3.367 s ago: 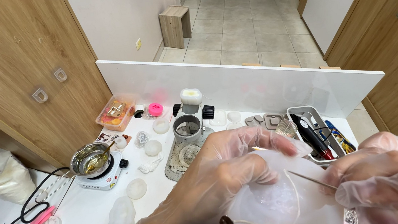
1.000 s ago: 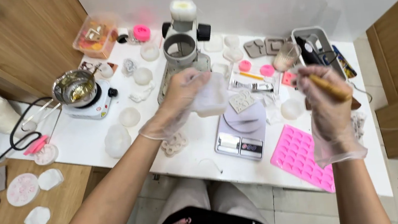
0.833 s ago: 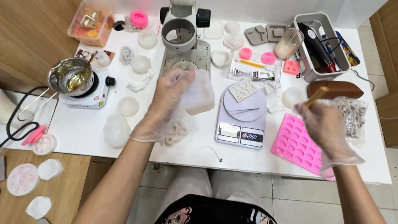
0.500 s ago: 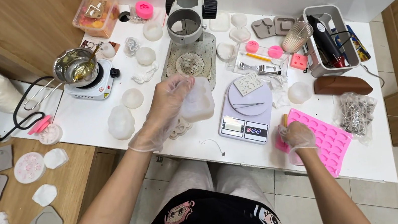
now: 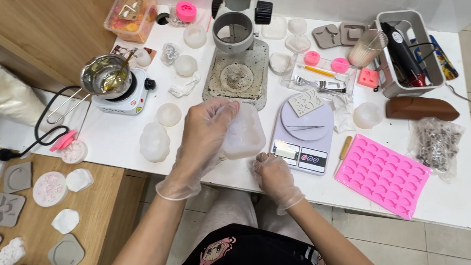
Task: Preparing a silicone candle mold by piercing it and inserting a wick using a specialized tool.
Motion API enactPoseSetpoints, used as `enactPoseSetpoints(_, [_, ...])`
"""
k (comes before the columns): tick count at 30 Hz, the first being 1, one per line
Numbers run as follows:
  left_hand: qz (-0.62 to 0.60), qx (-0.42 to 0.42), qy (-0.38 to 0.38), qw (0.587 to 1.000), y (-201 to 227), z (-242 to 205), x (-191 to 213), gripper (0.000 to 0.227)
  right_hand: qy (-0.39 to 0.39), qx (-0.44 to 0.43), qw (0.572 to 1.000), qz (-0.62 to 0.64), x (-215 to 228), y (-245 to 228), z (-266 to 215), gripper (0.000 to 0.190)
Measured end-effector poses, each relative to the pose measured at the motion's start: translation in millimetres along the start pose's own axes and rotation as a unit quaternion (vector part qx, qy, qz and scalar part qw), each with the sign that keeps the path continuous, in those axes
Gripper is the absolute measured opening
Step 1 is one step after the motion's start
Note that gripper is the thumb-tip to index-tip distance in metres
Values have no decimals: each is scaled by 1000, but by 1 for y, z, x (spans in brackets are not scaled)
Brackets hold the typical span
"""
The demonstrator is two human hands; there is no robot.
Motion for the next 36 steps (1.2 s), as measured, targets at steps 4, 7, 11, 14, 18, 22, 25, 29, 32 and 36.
enactPoseSetpoints(4, [-37,21,12,999,2,-7,-1,18,-3,-3,1000,-22,-37,-4,5,16])
enactPoseSetpoints(7, [-63,32,7,997,-3,-8,-3,17,-19,-16,999,-36,-69,5,6,22])
enactPoseSetpoints(11, [-118,34,6,992,10,-18,-7,21,24,-115,983,140,-43,14,15,21])
enactPoseSetpoints(14, [-89,24,2,996,23,-27,-7,23,63,-194,936,288,-22,32,13,23])
enactPoseSetpoints(18, [0,-7,-5,1000,31,-32,-3,25,114,-298,810,491,2,77,-2,30])
enactPoseSetpoints(22, [-16,-24,6,1000,52,-44,-11,25,267,-322,599,683,276,36,-7,19])
enactPoseSetpoints(25, [9,-54,8,998,60,-54,-19,27,197,-325,603,701,377,-9,-21,57])
enactPoseSetpoints(29, [-8,-131,33,991,71,-69,-24,28,182,-298,692,632,359,-20,-21,19])
enactPoseSetpoints(32, [-59,-153,44,985,77,-81,-19,27,208,-272,820,458,354,-26,-23,14])
enactPoseSetpoints(36, [-219,-62,-8,974,66,-88,-19,34,245,-253,892,283,364,-39,-32,12])
Point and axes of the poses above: each hand's wrist, its own z-axis towards the middle knuckle, its own x-axis out of the back of the hand, y = z × x, the point moved 4 cm from there along z, towards the middle knuckle, and after that the axes turned 2 degrees about y, right-handed, at the moved point
